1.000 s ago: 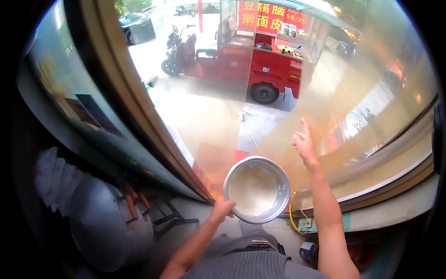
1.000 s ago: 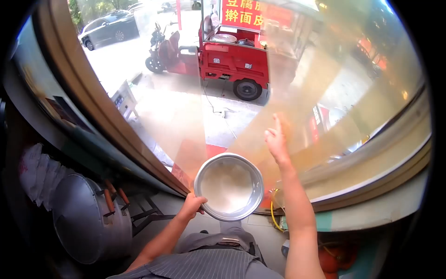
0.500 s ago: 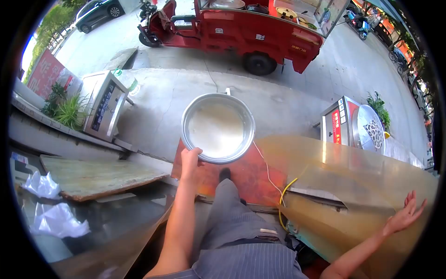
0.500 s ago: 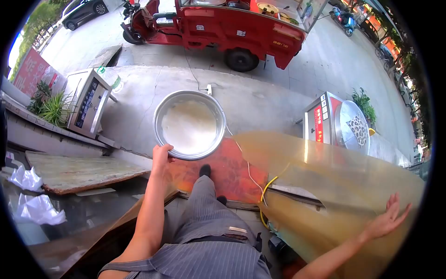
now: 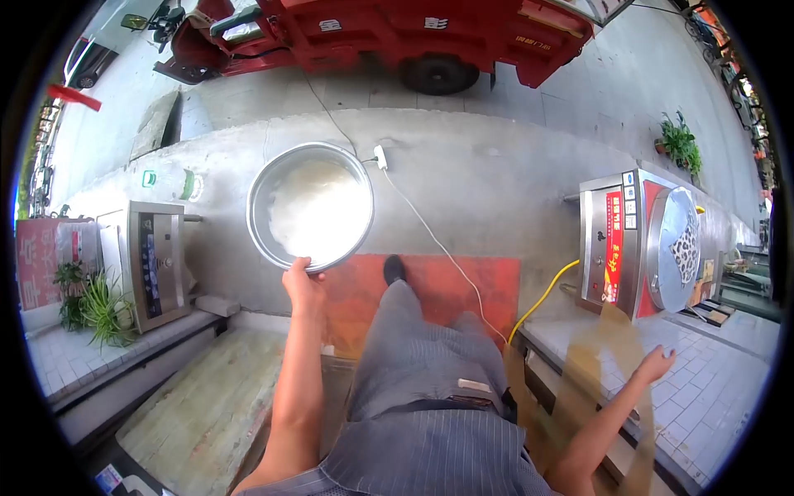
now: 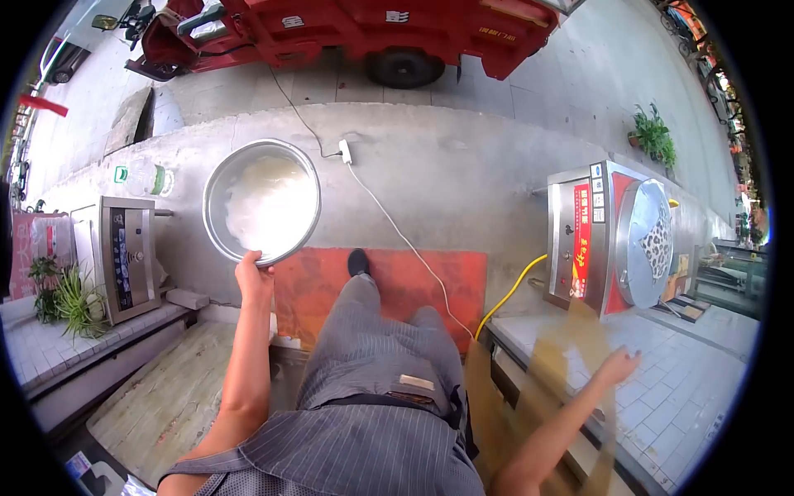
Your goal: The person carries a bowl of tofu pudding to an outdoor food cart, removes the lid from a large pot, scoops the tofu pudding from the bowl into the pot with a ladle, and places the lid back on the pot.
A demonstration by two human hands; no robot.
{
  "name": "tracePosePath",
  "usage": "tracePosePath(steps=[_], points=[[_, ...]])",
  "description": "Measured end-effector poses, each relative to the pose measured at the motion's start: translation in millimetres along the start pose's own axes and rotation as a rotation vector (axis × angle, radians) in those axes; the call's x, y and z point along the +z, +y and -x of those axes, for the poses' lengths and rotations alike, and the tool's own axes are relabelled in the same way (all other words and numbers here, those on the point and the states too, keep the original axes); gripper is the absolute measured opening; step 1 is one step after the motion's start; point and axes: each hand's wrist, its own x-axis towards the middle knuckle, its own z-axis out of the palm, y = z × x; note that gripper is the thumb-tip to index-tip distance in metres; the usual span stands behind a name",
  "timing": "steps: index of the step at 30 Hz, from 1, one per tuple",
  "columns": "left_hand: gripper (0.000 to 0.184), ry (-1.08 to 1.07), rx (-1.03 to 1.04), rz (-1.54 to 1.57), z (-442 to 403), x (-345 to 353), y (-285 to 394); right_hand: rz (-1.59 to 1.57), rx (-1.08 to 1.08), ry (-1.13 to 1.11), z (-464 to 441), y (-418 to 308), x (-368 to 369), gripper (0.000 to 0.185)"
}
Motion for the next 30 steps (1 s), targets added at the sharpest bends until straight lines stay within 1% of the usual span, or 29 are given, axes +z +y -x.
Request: tracePosePath(steps=[1, 2, 4, 6, 7, 8, 10, 12, 13, 14, 15, 16, 17, 19, 21, 23, 24, 25, 26, 29, 30], points=[[0.008, -0.029, 0.004, 0.002, -11, 14, 6, -0.004, 0.038, -0.123, 16, -13, 33, 0.058], [0.009, -0.052, 0.011, 0.006, -17, 23, 15, -0.045, 0.057, -0.196, 31, -26, 61, 0.055], [0.011, -0.033, -0.01, -0.011, -20, 49, 29, -0.377, 0.228, -0.437, 45, -54, 117, 0.043], [0.012, -0.024, -0.018, -0.022, -27, 77, 39, -0.183, 0.047, -0.451, 49, -116, 146, 0.029], [0.014, -0.019, -0.032, -0.041, -28, 87, 44, -0.25, 0.065, -0.508, 52, -172, 142, 0.02], [0.015, -0.013, -0.043, -0.055, -30, 97, 46, -0.248, 0.062, -0.523, 51, -210, 151, 0.02], [0.017, 0.019, -0.019, -0.047, -37, 118, 45, -0.324, -0.145, -0.542, 44, -284, 186, 0.016], [0.018, 0.052, -0.06, -0.062, -34, 144, 48, -0.391, -0.268, -0.625, 30, -360, 224, 0.015], [0.018, 0.076, -0.046, -0.046, -34, 158, 45, -0.482, -0.324, -0.665, 28, -407, 244, 0.015], [0.011, 0.097, -0.054, -0.083, -31, 180, 50, -0.539, -0.332, -0.76, 25, -463, 251, 0.017], [0.004, 0.125, -0.069, -0.127, -27, 196, 50, -0.572, -0.43, -0.769, 29, -516, 260, 0.02], [0.004, 0.147, -0.06, -0.117, -23, 211, 47, -0.551, -0.479, -0.91, 29, -569, 264, 0.027], [0.004, 0.163, -0.078, -0.067, -18, 228, 50, -0.642, -0.501, -0.998, 31, -619, 260, 0.034], [0.004, 0.192, -0.101, -0.007, -27, 268, 49, -0.701, -0.662, -1.183, 36, -718, 246, 0.036], [0.005, 0.2, -0.099, 0.123, -23, 298, 51, -0.777, -0.843, -1.223, 41, -802, 238, 0.034], [0.006, 0.223, -0.088, 0.136, -27, 328, 55, -0.915, -1.025, -1.161, 55, -877, 236, 0.031], [0.006, 0.222, -0.083, 0.135, -31, 344, 60, -0.97, -1.085, -1.126, 62, -917, 220, 0.027], [0.009, 0.222, -0.089, 0.141, -34, 359, 68, -1.051, -1.129, -1.11, 73, -952, 216, 0.024], [0.009, 0.236, -0.088, 0.155, -39, 374, 73, -1.144, -1.221, -1.078, 86, -985, 218, 0.02], [0.021, 0.209, -0.066, 0.19, -60, 402, 90, -1.172, -1.426, -1.065, 124, -1080, 223, 0.012], [0.021, 0.218, -0.07, 0.195, -67, 407, 99, -1.169, -1.434, -1.074, 140, -1109, 221, 0.012]])
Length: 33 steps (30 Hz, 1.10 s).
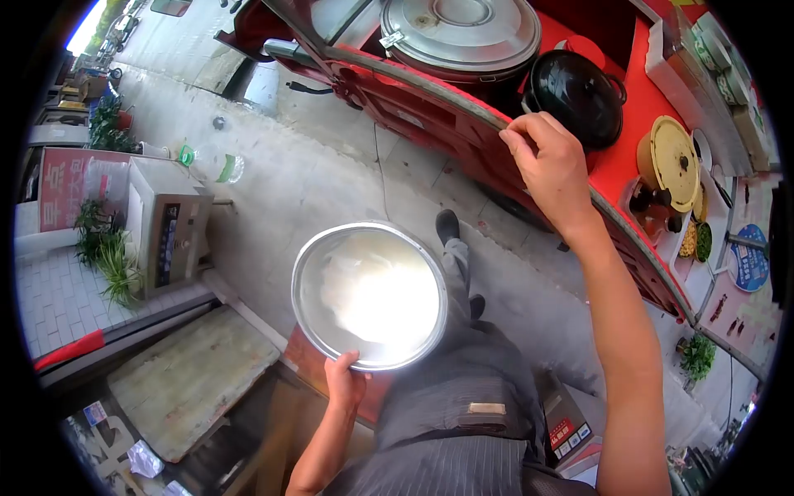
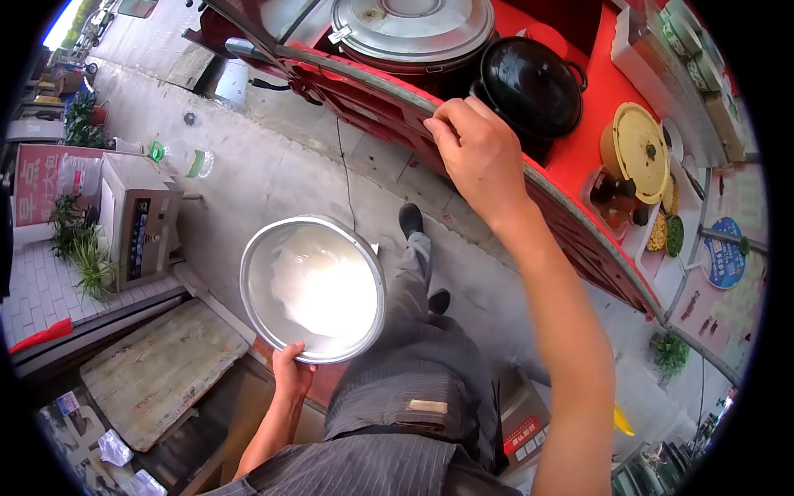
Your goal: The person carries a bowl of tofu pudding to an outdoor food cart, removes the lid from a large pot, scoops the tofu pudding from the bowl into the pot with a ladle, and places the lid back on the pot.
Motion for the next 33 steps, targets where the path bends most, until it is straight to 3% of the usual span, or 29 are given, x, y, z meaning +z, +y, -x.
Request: tracePosePath(steps=[2, 4, 9, 12, 16, 18, 20, 25, 29, 33], points=[[0.022, -0.048, -0.002, 0.009, -17, 22, 10, 0.126, -0.267, -0.004, -59, 17, 34, 0.012], [0.023, -0.053, 0.007, -0.014, -35, 45, 35, 0.199, -0.32, -0.071, -117, 21, 64, 0.013], [0.027, -0.037, 0.003, -0.048, -67, 78, 72, 0.37, -0.412, -0.2, -229, 43, 165, 0.02], [0.028, 0.024, -0.001, -0.056, -72, 89, 90, 0.465, -0.411, -0.342, -252, 44, 206, 0.024], [0.031, 0.094, 0.017, -0.036, -71, 115, 118, 0.656, -0.383, -0.462, -267, 44, 241, 0.014], [0.032, 0.095, 0.007, -0.052, -71, 120, 123, 0.792, -0.366, -0.709, -271, 44, 246, 0.013], [0.033, 0.087, -0.003, -0.059, -69, 125, 124, 0.894, -0.438, -0.788, -269, 38, 241, 0.01], [0.034, 0.143, 0.041, -0.033, -62, 144, 120, 0.715, -0.499, -0.833, -275, 36, 238, 0.005], [0.035, 0.184, 0.057, -0.035, -56, 157, 115, 0.57, -0.692, -0.636, -286, 28, 201, 0.005], [0.034, 0.189, 0.089, -0.032, -45, 185, 122, 0.554, -0.883, -0.398, -344, -7, 83, 0.019]])
